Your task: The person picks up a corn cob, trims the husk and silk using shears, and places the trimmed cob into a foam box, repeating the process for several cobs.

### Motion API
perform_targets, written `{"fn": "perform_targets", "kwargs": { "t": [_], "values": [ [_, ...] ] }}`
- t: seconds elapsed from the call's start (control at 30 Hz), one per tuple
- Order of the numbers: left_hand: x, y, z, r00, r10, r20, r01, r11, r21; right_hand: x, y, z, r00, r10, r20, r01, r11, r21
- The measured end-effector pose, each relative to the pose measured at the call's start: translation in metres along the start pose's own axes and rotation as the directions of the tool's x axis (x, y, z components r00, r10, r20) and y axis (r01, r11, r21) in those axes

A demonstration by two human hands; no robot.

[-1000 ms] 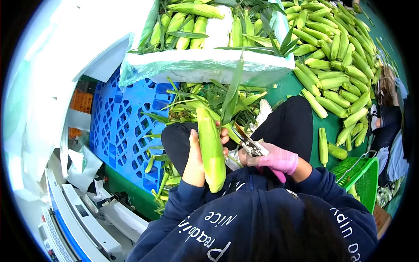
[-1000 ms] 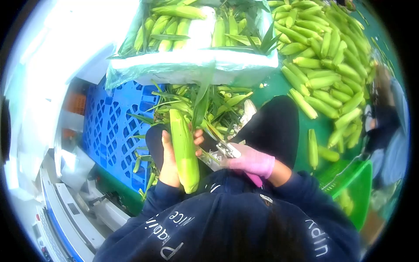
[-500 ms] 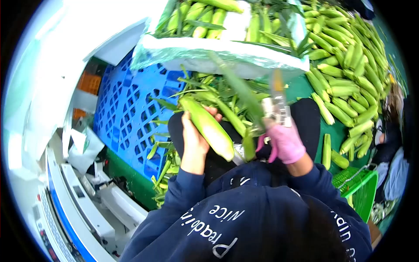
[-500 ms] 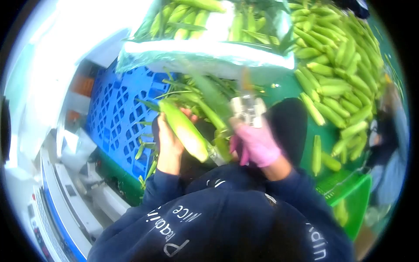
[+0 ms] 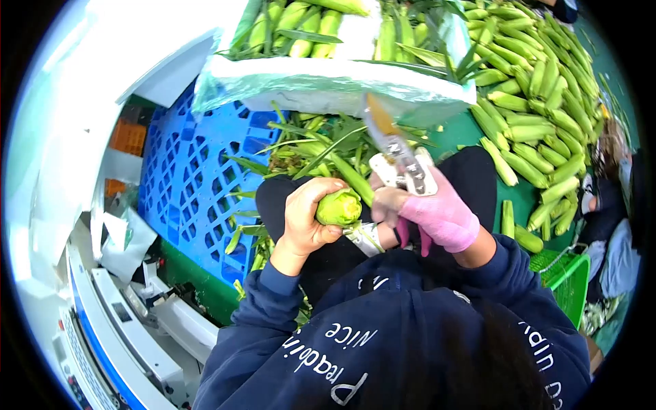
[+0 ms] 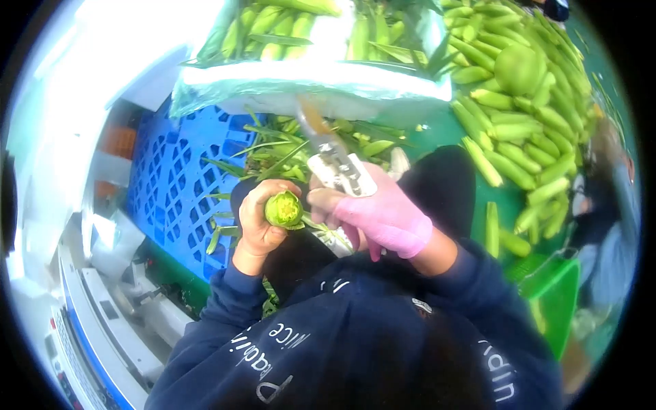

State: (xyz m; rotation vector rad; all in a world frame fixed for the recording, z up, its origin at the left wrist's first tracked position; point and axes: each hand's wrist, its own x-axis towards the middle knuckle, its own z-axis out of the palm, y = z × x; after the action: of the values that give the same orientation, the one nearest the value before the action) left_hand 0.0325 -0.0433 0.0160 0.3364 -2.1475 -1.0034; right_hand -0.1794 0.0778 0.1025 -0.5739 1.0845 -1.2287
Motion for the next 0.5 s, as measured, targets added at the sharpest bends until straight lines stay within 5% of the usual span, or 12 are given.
{"fn": "perform_targets", "kwargs": {
  "t": [0.13,0.2,0.27,0.33,0.4,0.5],
  "values": [
    [0.012,0.0,0.016,0.982,0.046,0.183,-0.049,0.999,0.011,-0.013,-0.002,-0.014,0.985,0.165,0.052,-0.158,0.98,-0.119],
    [0.013,-0.006,0.019,0.957,0.021,0.288,-0.018,1.0,-0.013,-0.016,0.009,-0.029,0.99,0.104,0.095,-0.088,0.984,-0.156],
    [0.013,-0.011,0.023,0.911,0.029,0.411,-0.047,0.998,0.034,-0.012,0.052,-0.047,0.987,-0.149,0.065,0.161,0.956,-0.246],
    [0.004,-0.019,0.028,0.867,0.05,0.495,-0.137,0.98,0.141,-0.016,0.067,-0.06,0.904,-0.389,0.177,0.411,0.673,-0.615],
    [0.001,-0.018,0.034,0.803,-0.047,0.594,-0.049,0.988,0.144,-0.024,0.068,-0.059,0.96,-0.252,0.121,0.251,0.587,-0.77],
    [0.004,-0.011,0.044,0.78,-0.053,0.624,0.061,0.998,0.009,-0.02,0.08,-0.067,0.961,-0.241,0.133,0.27,0.729,-0.629]
  ]
}}
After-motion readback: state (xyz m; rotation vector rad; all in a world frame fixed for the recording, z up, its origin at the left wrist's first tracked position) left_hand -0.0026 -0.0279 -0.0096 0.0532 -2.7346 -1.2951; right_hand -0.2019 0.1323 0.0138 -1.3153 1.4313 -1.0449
